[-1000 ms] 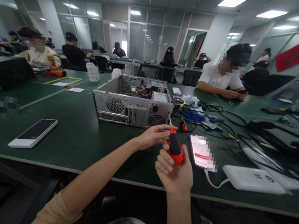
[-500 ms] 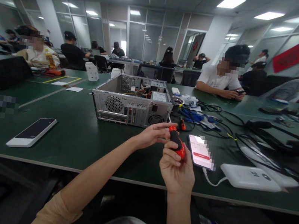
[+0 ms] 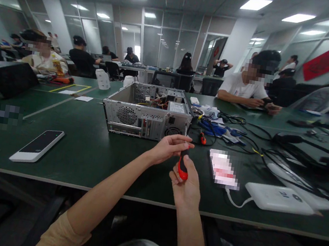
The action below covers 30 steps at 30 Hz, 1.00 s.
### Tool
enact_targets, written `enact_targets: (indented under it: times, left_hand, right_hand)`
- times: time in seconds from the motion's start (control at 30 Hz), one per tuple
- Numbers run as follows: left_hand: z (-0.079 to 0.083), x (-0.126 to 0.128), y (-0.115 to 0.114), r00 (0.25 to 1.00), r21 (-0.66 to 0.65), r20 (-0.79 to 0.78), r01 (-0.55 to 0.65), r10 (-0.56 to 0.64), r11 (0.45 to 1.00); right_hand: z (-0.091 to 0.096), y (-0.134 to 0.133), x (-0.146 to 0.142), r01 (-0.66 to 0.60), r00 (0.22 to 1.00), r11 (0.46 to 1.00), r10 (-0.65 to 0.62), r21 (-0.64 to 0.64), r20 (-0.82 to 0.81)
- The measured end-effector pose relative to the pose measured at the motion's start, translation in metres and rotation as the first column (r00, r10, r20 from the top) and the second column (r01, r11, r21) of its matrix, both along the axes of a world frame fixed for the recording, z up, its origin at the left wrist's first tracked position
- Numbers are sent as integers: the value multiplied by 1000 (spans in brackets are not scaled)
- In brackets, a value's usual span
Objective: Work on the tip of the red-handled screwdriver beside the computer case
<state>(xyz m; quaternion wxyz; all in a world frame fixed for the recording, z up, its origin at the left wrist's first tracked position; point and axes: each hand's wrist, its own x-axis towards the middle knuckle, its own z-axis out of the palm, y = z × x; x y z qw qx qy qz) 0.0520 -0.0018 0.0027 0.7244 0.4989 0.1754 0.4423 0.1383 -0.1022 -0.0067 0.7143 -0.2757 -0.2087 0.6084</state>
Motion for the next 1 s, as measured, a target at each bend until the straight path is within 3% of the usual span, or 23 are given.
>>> enact_targets:
  times: [0.1,0.27,0.4,0.57,0.73,0.9,1.0]
  left_hand:
    - [3,4,-4,999,-24,50,0,1,1000]
    - [5,0,-5,990,-42,122,72,-66,997]
    - [4,-1,-3,991,-28,101,85,-82,996]
    - [1,2,-2,1000,-27,-4,5,-5,1000]
    - [2,4,-3,999,-52,42,-10,12,999]
    - [4,2,-6,992,-54,115,50,-43,997]
    - [5,1,-6,991,-59,114,77,-70,995]
  right_hand:
    - [8,-8,9,-117,987,993,114,-22,-115]
    - [15,-15,21,-222,964,974,211,-49,-160]
    - [14,-14,19,-86,995,995,83,-55,-48]
    - [9,-9,13,149,985,989,-145,-28,98]
    - [12,-13,10,192,969,981,-194,32,153]
    - [15,-21,10,85,984,991,-100,101,151]
    - [12,-18,10,157,947,981,-182,114,264]
